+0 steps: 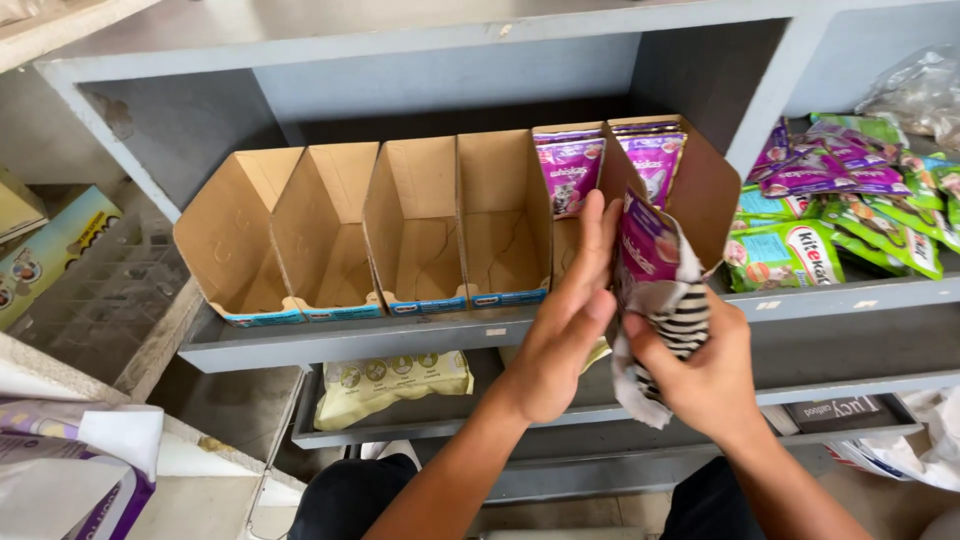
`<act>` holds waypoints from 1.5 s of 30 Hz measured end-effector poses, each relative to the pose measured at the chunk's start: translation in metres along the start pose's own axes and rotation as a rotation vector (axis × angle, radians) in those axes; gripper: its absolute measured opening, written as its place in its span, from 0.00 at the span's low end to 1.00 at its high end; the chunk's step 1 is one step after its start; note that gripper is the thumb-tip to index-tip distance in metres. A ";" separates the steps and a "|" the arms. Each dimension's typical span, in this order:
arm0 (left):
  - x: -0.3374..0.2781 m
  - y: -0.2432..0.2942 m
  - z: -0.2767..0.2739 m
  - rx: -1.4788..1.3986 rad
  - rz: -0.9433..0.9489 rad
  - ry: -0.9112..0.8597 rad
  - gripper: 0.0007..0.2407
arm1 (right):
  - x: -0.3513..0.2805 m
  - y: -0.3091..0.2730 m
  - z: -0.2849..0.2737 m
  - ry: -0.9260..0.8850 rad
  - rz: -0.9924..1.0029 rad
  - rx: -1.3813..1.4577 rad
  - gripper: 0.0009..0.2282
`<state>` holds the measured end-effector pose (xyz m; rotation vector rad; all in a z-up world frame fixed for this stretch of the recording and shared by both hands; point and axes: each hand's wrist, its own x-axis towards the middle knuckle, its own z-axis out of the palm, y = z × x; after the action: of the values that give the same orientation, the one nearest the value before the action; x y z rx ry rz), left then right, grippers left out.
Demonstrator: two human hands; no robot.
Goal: The recorder wipes down individual cat food pouches with a cloth and organizes them into display trays on a low shelf.
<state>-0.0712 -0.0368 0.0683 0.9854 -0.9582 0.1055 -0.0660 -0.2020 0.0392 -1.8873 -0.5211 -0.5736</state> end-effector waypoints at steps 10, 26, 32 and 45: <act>0.034 0.035 0.020 0.951 -0.047 -0.054 0.24 | -0.033 0.066 -0.068 0.021 0.159 0.440 0.03; 0.155 -0.004 -0.013 1.320 0.011 -0.043 0.12 | 0.042 0.101 -0.076 0.017 -0.267 -0.676 0.29; 0.185 -0.032 -0.026 1.439 0.153 -0.060 0.14 | 0.041 0.107 -0.081 -0.109 -0.224 -0.769 0.31; 0.220 -0.096 -0.073 1.556 -0.132 -0.103 0.14 | 0.040 0.110 -0.077 -0.065 -0.195 -0.746 0.19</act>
<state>0.1540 -0.1100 0.1505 2.4786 -0.8010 0.7710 0.0195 -0.3093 0.0104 -2.5805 -0.5861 -0.9270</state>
